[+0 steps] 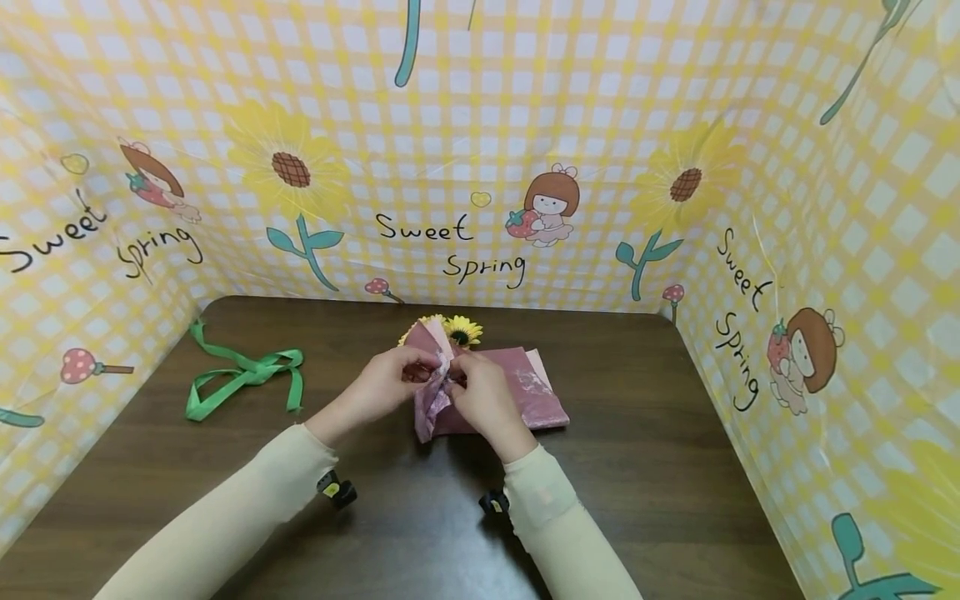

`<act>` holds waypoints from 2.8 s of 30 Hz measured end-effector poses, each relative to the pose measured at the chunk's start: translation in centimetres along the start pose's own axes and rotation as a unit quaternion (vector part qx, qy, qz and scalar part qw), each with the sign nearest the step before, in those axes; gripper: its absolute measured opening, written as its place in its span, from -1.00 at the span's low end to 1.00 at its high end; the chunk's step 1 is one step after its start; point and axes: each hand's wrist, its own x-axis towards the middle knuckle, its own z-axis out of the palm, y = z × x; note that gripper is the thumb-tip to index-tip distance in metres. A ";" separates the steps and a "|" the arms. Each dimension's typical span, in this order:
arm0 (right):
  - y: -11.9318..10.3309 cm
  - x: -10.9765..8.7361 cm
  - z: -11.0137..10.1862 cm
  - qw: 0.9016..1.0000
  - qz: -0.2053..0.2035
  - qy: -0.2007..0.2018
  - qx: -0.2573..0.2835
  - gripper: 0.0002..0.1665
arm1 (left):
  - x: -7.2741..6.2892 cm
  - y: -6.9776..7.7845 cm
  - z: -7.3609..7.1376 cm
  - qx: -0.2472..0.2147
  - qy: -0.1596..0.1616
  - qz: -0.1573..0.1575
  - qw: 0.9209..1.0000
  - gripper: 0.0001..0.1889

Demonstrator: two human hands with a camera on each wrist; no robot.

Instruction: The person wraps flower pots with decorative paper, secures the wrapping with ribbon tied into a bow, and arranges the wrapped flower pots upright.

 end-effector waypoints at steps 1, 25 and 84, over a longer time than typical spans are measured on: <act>0.0 0.0 0.0 1.000 0.001 0.000 0.002 -0.77 | 0.0 0.0 0.0 0.015 0.001 0.009 1.000 -0.69; 0.8 0.4 -1.2 0.990 0.063 -0.059 0.109 -0.42 | 1.0 0.8 -0.7 0.244 -0.051 0.144 0.958 -0.73; 3.6 -0.8 -2.7 0.988 0.014 -0.105 0.111 -0.56 | -1.1 1.3 1.6 0.250 -0.027 0.137 0.958 -0.45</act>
